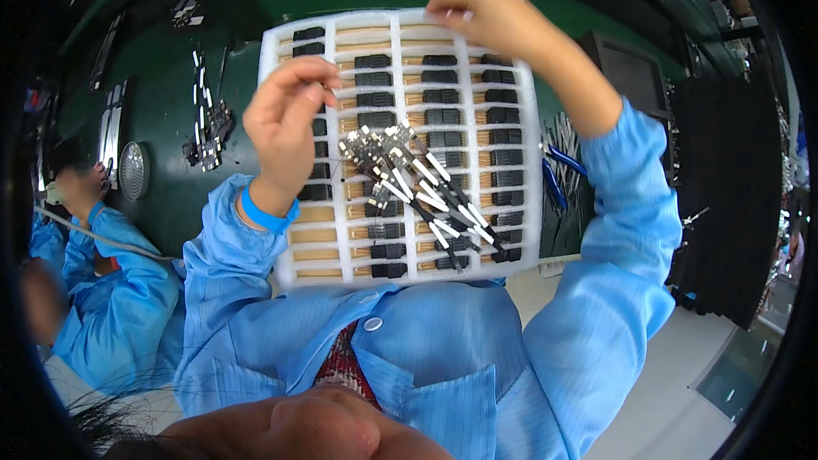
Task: Assembling small electronic components by attaching wires to circuit boards on a factory production line.
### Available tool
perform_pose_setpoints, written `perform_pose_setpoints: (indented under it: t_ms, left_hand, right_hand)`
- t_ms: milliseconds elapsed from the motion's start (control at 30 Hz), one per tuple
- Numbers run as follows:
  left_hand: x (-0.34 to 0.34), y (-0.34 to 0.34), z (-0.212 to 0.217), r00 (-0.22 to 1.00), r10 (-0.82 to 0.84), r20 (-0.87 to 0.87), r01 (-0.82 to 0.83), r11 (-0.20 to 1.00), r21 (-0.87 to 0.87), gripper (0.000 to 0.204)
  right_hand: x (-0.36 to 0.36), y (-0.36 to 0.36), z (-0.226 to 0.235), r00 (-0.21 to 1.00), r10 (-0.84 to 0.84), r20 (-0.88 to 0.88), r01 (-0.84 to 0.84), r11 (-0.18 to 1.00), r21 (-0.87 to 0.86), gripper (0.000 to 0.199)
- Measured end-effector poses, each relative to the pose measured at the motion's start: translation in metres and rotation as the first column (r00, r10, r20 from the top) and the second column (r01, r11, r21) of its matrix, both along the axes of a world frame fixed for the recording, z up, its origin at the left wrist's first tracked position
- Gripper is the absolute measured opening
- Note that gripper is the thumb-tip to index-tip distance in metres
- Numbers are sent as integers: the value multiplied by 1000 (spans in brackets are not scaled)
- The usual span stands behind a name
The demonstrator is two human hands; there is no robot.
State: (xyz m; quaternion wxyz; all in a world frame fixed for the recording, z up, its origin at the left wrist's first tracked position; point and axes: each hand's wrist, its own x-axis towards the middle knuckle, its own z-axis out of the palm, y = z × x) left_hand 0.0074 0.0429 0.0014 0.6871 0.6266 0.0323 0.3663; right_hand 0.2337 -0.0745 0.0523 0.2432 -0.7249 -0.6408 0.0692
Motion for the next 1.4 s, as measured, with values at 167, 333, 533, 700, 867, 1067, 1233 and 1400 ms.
perform_pose_setpoints:
  t_ms: [167, 333, 533, 700, 867, 1067, 1233, 1400]
  left_hand:
    - [-16, 18, 2, 980, 39, -195, 5, 976, 219, 15]
    - [-39, 21, 11, 855, 64, -515, 199, 876, 439, 13]
    - [-32, 9, 5, 822, 45, -568, 333, 771, 543, 14]
    - [-28, 3, -1, 801, 120, -587, 376, 662, 649, 20]
    - [-28, -4, 0, 824, 140, -550, 371, 601, 708, 27]
    - [-26, -6, -3, 847, 162, -506, 336, 574, 747, 23]
    - [-24, -2, -6, 856, 73, -512, 327, 690, 646, 15]
    - [-21, 1, -2, 802, 39, -596, 367, 755, 543, 11]
  right_hand:
    - [-100, -39, 3, 974, 218, -62, -224, 967, -117, 12]
    - [-129, -53, -19, 975, 175, -137, -186, 980, -71, 14]
    - [-146, -47, -36, 995, 86, 59, -82, 994, -73, 16]
    - [-152, -47, -41, 999, 21, 36, -19, 999, -47, 17]
    - [-154, -50, -47, 998, -18, -62, 16, 999, -37, 15]
    - [-159, -49, -48, 999, -41, -26, 40, 999, -10, 15]
    - [-162, -51, -52, 998, -37, 56, 33, 997, 75, 14]
    - [-159, -51, -50, 998, -17, 66, 13, 998, 56, 15]
